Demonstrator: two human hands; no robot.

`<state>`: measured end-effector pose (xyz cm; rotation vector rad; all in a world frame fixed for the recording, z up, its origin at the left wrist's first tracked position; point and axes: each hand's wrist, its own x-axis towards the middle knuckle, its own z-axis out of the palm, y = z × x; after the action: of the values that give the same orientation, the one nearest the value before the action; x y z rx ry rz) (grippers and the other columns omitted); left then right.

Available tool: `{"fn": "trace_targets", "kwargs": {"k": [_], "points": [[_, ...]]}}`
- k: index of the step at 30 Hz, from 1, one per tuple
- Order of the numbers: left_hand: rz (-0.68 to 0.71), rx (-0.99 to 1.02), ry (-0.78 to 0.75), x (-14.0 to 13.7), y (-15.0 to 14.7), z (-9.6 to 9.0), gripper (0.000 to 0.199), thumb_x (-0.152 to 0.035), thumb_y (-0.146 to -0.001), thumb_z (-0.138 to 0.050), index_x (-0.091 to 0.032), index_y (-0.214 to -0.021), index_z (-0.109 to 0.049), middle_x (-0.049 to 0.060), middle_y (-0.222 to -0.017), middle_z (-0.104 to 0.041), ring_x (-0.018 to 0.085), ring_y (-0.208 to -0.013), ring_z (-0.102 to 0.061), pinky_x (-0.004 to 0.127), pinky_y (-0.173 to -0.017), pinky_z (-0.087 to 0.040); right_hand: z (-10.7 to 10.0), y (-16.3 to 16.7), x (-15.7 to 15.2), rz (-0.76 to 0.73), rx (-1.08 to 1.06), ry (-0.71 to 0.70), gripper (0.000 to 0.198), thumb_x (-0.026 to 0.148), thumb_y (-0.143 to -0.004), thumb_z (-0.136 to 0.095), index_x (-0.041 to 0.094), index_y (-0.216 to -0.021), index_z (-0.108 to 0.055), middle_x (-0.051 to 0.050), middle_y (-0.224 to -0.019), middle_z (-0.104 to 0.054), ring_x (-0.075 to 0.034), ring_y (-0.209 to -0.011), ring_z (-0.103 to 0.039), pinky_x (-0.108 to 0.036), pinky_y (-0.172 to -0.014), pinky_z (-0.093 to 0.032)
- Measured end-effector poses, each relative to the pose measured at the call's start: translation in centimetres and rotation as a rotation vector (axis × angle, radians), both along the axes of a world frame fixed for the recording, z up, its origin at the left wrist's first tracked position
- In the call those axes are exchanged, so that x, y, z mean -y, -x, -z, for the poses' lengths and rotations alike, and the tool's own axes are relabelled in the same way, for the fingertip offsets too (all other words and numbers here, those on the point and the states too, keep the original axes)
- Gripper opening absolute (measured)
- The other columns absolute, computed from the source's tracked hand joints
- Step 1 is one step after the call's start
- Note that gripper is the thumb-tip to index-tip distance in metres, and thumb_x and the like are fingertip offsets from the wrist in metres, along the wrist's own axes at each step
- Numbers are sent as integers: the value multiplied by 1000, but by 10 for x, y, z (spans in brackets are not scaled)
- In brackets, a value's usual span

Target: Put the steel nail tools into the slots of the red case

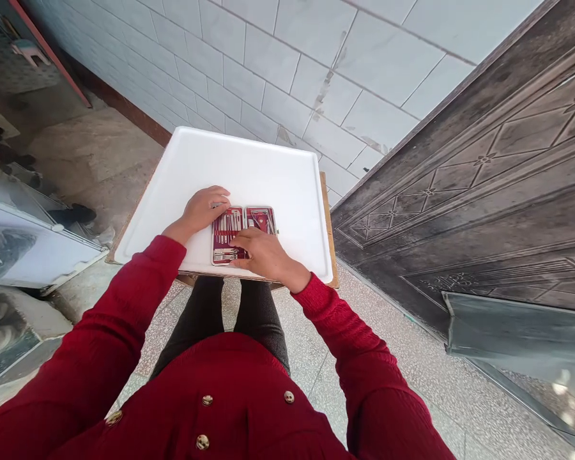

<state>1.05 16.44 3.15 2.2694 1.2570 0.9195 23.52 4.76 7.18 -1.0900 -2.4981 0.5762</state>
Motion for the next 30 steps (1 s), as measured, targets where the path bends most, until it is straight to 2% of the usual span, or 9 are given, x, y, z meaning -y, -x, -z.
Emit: {"fn": "trace_targets", "kwargs": {"k": [4, 6, 8, 12, 15, 21, 30], "points": [[2, -77, -25, 13, -1, -13, 18, -24, -91, -59, -21, -88, -76, 9, -120, -75, 27, -119, -66, 47, -109, -50, -1, 9, 2, -11, 147, -24, 26, 33, -95, -76, 19, -117, -76, -11, -122, -72, -26, -113, -65, -37, -91, -51], [-25, -111, -58, 31, 3, -21, 18, -27, -92, -61, -20, -99, -76, 10, -121, -74, 29, -119, -65, 49, -108, -50, -2, 10, 1, -28, 181, -26, 22, 32, -98, -73, 18, -115, -75, -11, -119, -72, -25, -110, -65, -35, -88, -49], [-52, -119, -86, 57, 10, -25, 24, -30, -96, -59, -20, -113, -73, 10, -131, -70, 29, -124, -63, 50, -112, -47, -3, 11, 1, -47, 210, -52, 21, 31, -100, -69, 16, -115, -74, -12, -118, -72, -24, -108, -64, -35, -85, -47], [-39, -175, -44, 111, 28, -15, 46, -43, -96, -64, -20, -136, -61, 11, -143, -64, 31, -133, -57, 51, -116, -44, -4, 14, 3, -82, 302, -119, 24, 32, -102, -64, 13, -114, -72, -14, -112, -70, -25, -103, -62, -34, -78, -42], [7, -249, -52, 133, 36, -3, 59, -52, -95, -66, -18, -141, -56, 14, -149, -59, 34, -144, -48, 54, -122, -37, -8, 18, 3, -108, 375, -147, 23, 32, -103, -62, 12, -109, -72, -14, -110, -70, -25, -100, -61, -34, -74, -37], [13, -290, -67, 135, 38, -2, 62, -56, -95, -66, -19, -143, -56, 13, -149, -59, 34, -143, -49, 54, -122, -37, -21, 18, -1, -145, 491, -170, 24, 33, -102, -60, 12, -99, -72, -13, -103, -70, -23, -92, -58, -34, -70, -30], [7, -302, -84, 137, 38, -2, 61, -54, -96, -65, -20, -145, -56, 13, -151, -59, 34, -145, -48, 55, -123, -37, -38, -3, 0, -130, 575, -147, 20, 32, -98, -63, 13, -94, -71, -12, -98, -70, -22, -87, -56, -33, -68, -27]]}}
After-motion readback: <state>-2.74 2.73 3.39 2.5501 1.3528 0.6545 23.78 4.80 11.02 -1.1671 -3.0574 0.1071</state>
